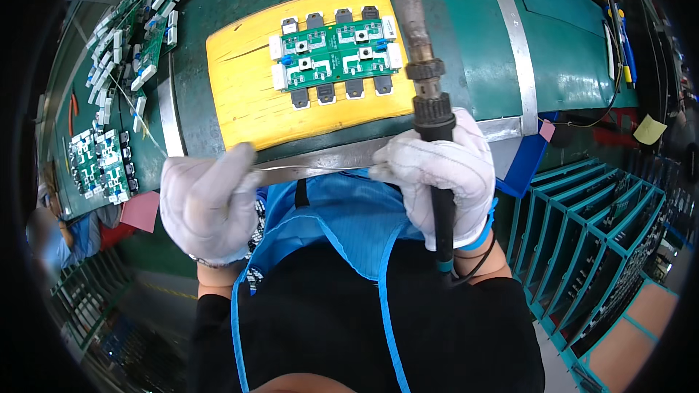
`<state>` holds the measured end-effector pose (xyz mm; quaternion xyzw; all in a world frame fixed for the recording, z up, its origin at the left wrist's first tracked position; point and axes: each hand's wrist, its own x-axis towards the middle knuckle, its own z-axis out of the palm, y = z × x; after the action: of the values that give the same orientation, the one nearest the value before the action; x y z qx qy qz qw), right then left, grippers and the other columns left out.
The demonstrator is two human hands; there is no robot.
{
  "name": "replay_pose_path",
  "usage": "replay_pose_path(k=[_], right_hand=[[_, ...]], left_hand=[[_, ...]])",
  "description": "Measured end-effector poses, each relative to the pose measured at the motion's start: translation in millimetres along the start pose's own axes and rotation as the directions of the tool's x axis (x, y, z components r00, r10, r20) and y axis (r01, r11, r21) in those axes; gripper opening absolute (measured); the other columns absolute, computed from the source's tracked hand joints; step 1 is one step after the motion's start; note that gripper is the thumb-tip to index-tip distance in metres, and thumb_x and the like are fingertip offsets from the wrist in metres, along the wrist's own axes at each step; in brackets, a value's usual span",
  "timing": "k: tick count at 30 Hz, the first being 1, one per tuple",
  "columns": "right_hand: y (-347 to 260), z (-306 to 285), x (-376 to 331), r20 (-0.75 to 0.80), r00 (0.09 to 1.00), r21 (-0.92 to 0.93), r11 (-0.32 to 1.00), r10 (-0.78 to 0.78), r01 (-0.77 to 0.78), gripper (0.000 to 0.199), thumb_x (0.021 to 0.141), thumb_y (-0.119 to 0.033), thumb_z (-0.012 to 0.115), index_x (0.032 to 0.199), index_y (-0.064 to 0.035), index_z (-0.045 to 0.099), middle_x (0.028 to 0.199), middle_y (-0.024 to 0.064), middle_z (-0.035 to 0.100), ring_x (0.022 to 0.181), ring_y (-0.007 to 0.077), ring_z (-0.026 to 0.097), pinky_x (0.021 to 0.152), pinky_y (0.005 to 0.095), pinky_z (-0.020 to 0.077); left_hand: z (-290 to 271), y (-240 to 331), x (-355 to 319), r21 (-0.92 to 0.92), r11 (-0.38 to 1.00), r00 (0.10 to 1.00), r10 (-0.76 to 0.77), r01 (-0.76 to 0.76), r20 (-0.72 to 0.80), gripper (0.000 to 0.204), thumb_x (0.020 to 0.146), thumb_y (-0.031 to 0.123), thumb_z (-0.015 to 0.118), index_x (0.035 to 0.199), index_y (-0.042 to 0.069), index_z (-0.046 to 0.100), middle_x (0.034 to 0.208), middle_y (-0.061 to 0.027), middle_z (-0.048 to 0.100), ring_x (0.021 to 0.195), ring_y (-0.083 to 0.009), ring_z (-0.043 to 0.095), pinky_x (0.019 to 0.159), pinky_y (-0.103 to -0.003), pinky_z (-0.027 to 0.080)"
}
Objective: The person solders electronic components onto printed circuit boards using a soldering iron and solder wire.
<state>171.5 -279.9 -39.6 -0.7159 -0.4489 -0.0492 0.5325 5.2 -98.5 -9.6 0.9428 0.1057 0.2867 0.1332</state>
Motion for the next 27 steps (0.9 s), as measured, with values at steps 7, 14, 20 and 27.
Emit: replay_pose_path(k=[7, 14, 20, 27], right_hand=[[29, -41, 6, -0.161, 0.987, 0.343, 0.938, 0.005, 0.051, 0.058, 0.097, -0.039, 0.058, 0.136, 0.0016, 0.043, 0.083, 0.0116, 0.064, 0.069, 0.0166, 0.061, 0.065, 0.0316, 0.0512], [34, -31, -4, -0.355, 0.870, 0.451, 0.878, 0.343, -0.163, 0.073, 0.094, -0.058, 0.048, 0.132, 0.0039, 0.046, 0.091, 0.0110, 0.052, 0.069, 0.0156, 0.050, 0.060, 0.0285, 0.0408], [27, -35, -10, -0.422, 0.891, 0.036, 0.984, 0.171, -0.172, 0.055, 0.098, -0.044, 0.054, 0.123, 0.0049, 0.051, 0.100, 0.0160, 0.061, 0.088, 0.0166, 0.064, 0.083, 0.0355, 0.0589], [9, -35, -6, -0.258, 0.966, -0.235, 0.970, 0.005, -0.068, 0.051, 0.102, -0.041, 0.047, 0.112, 0.0095, 0.049, 0.092, 0.0165, 0.058, 0.067, 0.0118, 0.057, 0.064, 0.0235, 0.0542]], left_hand=[[-1, 17, -25, -0.249, 0.905, 0.938, -0.335, 0.346, 0.088, 0.020, 0.076, 0.002, 0.076, 0.093, 0.006, 0.067, 0.082, -0.0064, 0.070, 0.065, -0.0218, 0.060, 0.061, -0.031, 0.049], [12, 17, -8, -0.208, 0.935, 0.957, -0.290, 0.286, 0.010, 0.018, 0.077, 0.009, 0.078, 0.093, 0.010, 0.069, 0.082, -0.0005, 0.067, 0.066, -0.0182, 0.057, 0.063, -0.030, 0.045], [38, 3, 2, -0.070, 0.978, 0.953, -0.208, 0.197, -0.220, 0.032, 0.069, 0.013, 0.084, 0.099, 0.013, 0.073, 0.085, 0.0038, 0.067, 0.072, -0.0153, 0.056, 0.070, -0.030, 0.044], [47, 2, 3, -0.134, 0.966, 0.948, -0.244, 0.220, -0.203, 0.035, 0.067, 0.010, 0.084, 0.100, 0.012, 0.073, 0.087, 0.0042, 0.068, 0.073, -0.0156, 0.057, 0.071, -0.030, 0.045]])
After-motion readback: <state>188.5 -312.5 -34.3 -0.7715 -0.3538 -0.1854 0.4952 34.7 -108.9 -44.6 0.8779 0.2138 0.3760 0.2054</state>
